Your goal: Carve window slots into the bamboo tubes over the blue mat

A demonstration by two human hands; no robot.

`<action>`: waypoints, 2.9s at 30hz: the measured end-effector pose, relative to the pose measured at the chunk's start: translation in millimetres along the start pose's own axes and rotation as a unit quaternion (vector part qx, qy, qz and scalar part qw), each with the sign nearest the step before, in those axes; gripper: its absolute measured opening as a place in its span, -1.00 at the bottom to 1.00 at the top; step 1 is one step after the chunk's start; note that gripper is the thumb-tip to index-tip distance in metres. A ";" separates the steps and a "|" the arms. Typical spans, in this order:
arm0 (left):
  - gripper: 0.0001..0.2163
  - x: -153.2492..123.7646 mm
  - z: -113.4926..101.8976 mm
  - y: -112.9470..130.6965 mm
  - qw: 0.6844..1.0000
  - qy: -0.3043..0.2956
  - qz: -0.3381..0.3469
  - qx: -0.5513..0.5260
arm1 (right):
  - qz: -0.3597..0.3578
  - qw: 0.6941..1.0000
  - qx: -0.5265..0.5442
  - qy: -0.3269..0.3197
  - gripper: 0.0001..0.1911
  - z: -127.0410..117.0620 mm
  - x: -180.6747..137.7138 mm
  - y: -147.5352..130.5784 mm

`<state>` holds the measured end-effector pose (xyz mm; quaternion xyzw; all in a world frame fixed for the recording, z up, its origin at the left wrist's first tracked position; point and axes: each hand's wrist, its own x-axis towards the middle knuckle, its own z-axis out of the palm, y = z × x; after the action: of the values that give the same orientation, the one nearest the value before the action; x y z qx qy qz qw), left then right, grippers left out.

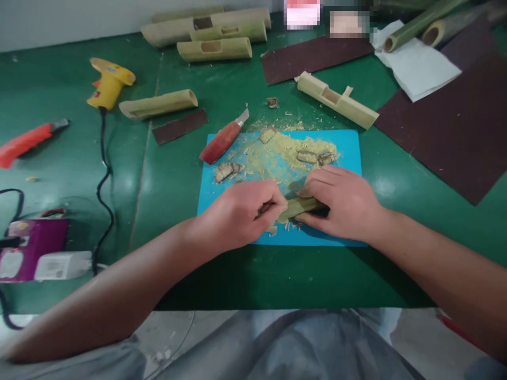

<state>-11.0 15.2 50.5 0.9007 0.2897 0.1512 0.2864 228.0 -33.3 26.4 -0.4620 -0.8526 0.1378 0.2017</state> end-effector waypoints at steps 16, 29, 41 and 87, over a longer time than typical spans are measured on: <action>-0.86 -1.5 -0.5 0.9 1.000 -0.003 -0.015 0.002 | -0.008 1.000 -0.015 0.007 -0.70 0.5 -1.2 0.4; -0.86 -3.7 1.4 -1.2 1.000 0.002 0.007 0.015 | -0.002 1.000 0.002 -0.001 -0.74 0.6 -1.5 1.2; -0.83 -4.3 2.1 -1.1 1.000 0.000 0.005 0.012 | 0.005 1.000 0.009 -0.011 -0.74 -1.0 -0.1 0.3; -0.79 0.8 4.5 1.8 0.995 0.031 0.061 0.075 | 0.012 1.000 -0.002 0.009 -0.73 1.6 -1.9 0.0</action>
<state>-7.7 12.6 48.1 0.9307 0.2531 0.1739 0.1987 228.2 -35.0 24.6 -0.4736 -0.8455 0.1344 0.2069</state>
